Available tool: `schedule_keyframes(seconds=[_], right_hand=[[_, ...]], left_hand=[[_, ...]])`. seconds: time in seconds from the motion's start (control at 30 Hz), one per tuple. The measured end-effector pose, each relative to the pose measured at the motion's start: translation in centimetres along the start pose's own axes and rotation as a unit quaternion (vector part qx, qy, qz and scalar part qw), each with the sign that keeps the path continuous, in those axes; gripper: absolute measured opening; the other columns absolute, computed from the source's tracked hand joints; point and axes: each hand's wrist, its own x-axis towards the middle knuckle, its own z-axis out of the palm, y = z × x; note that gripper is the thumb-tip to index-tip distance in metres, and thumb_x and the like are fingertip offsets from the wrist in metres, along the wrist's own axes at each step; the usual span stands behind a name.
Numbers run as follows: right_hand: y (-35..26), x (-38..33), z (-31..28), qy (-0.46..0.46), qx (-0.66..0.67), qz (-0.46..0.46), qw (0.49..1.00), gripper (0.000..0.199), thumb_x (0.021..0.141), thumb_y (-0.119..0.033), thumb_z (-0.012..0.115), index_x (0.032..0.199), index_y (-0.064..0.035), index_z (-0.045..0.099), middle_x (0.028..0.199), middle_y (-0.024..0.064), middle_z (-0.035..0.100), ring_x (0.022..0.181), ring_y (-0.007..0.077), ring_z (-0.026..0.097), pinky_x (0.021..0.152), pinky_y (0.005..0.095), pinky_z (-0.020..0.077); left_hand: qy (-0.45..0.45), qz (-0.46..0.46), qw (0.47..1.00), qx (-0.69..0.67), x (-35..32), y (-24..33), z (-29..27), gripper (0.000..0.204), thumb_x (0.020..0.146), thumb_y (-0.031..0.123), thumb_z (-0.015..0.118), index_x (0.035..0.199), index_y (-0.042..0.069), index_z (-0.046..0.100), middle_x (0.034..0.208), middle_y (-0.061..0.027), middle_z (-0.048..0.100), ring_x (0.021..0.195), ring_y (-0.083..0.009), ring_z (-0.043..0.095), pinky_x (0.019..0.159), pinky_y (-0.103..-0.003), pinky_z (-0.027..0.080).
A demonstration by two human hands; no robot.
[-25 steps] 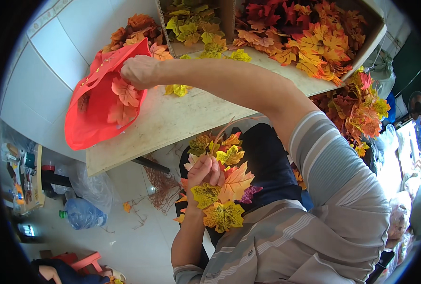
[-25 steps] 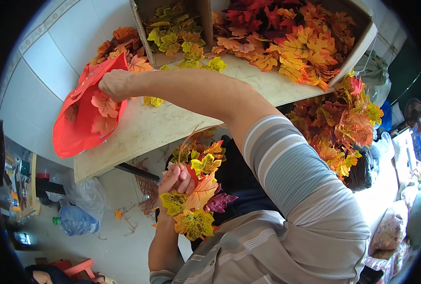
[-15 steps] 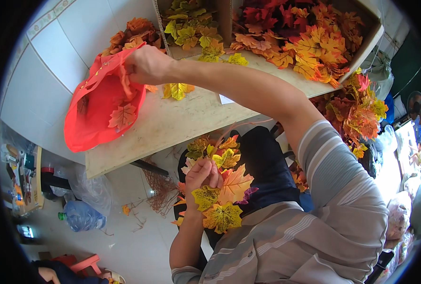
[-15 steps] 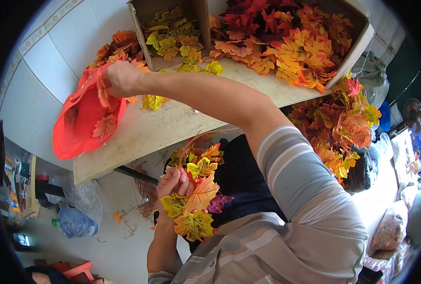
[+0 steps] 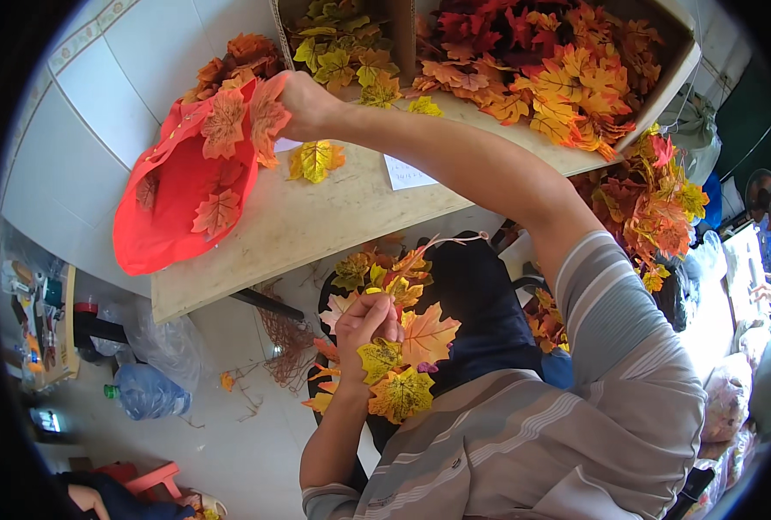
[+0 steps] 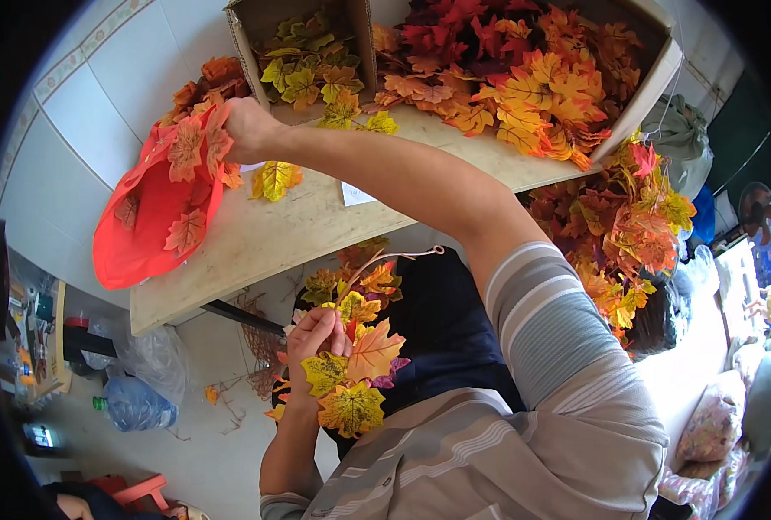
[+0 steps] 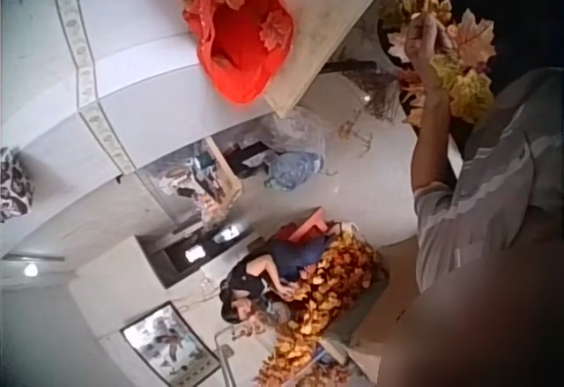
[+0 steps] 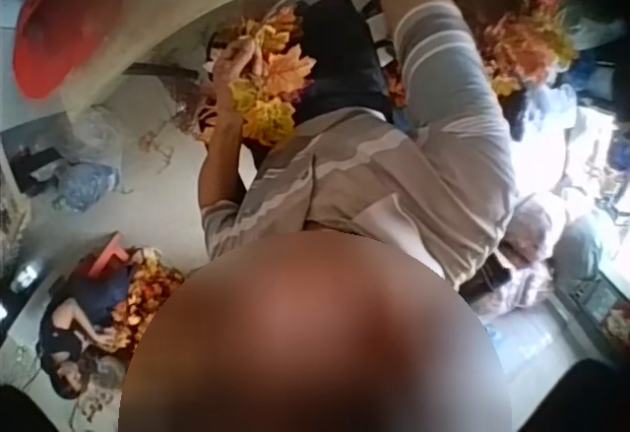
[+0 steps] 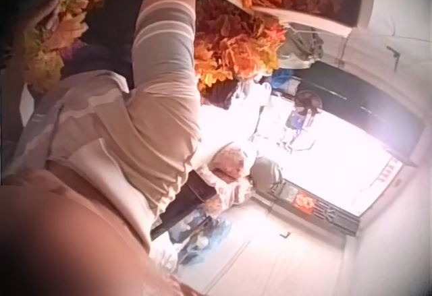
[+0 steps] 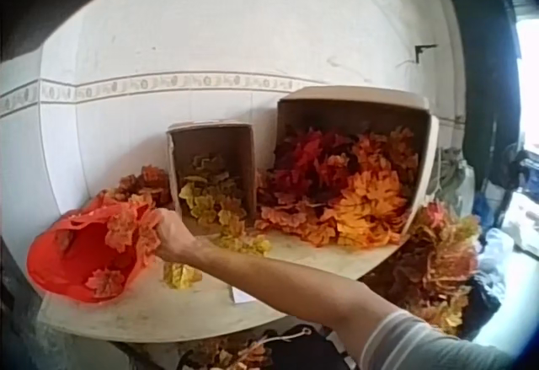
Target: Manually threading artificial maple leaves onto a plastic or wire stem to create a garland.
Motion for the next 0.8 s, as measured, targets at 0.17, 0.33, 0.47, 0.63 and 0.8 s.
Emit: schedule_keyframes(seconds=[0.17, 0.33, 0.47, 0.63, 0.8], right_hand=[[-1.4, 1.2, 0.9, 0.003, -0.045, -0.038, 0.998, 0.019, 0.074, -0.014, 0.070, 0.089, -0.0038, 0.064, 0.084, 0.0119, 0.067, 0.075, 0.0257, 0.065, 0.069, 0.0349, 0.0517], [-1.4, -0.4, 1.0, -0.118, 0.330, 0.186, 0.918, 0.010, 0.081, -0.003, 0.064, 0.090, 0.0024, 0.065, 0.084, 0.0101, 0.067, 0.071, 0.0187, 0.067, 0.064, 0.0287, 0.0574], [-2.0, -2.1, 0.4, -0.084, 0.494, 0.250, 0.829, 0.009, 0.084, -0.001, 0.061, 0.090, 0.0036, 0.064, 0.083, 0.0113, 0.067, 0.069, 0.0210, 0.067, 0.066, 0.0293, 0.0591], [-2.7, -4.9, 0.3, -0.090, 0.566, 0.283, 0.769, 0.015, 0.090, -0.014, 0.058, 0.088, 0.0005, 0.062, 0.087, 0.0096, 0.065, 0.077, 0.0189, 0.065, 0.071, 0.0298, 0.0562], [-4.1, -12.7, -3.1, -0.175, 0.485, 0.235, 0.824, 0.019, 0.092, -0.021, 0.054, 0.092, -0.0031, 0.059, 0.091, 0.0100, 0.063, 0.083, 0.0182, 0.062, 0.075, 0.0305, 0.0521]], left_hand=[[0.008, 0.011, 1.000, 0.021, -0.1, 0.2, -0.5, 0.010, 0.091, 0.006, 0.058, 0.095, -0.002, 0.062, 0.073, -0.0058, 0.059, 0.053, -0.0104, 0.054, 0.053, -0.026, 0.047], [0.018, 0.038, 0.998, 0.040, -0.2, 0.7, -0.6, 0.010, 0.091, 0.007, 0.058, 0.094, -0.002, 0.062, 0.074, -0.0063, 0.059, 0.054, -0.0109, 0.053, 0.053, -0.027, 0.047], [0.024, 0.054, 0.996, 0.060, -0.1, 0.6, -0.9, 0.011, 0.091, 0.007, 0.058, 0.094, -0.003, 0.062, 0.075, -0.0074, 0.059, 0.054, -0.0114, 0.054, 0.054, -0.028, 0.047], [0.041, 0.093, 0.990, 0.100, -0.6, 0.7, -0.9, 0.011, 0.090, 0.006, 0.060, 0.095, -0.004, 0.063, 0.076, -0.0078, 0.061, 0.054, -0.0109, 0.054, 0.053, -0.026, 0.047], [0.067, 0.158, 0.962, 0.211, -1.0, 1.7, 0.5, 0.012, 0.089, 0.005, 0.062, 0.093, -0.006, 0.064, 0.073, -0.0071, 0.062, 0.053, -0.0106, 0.056, 0.052, -0.023, 0.045]])
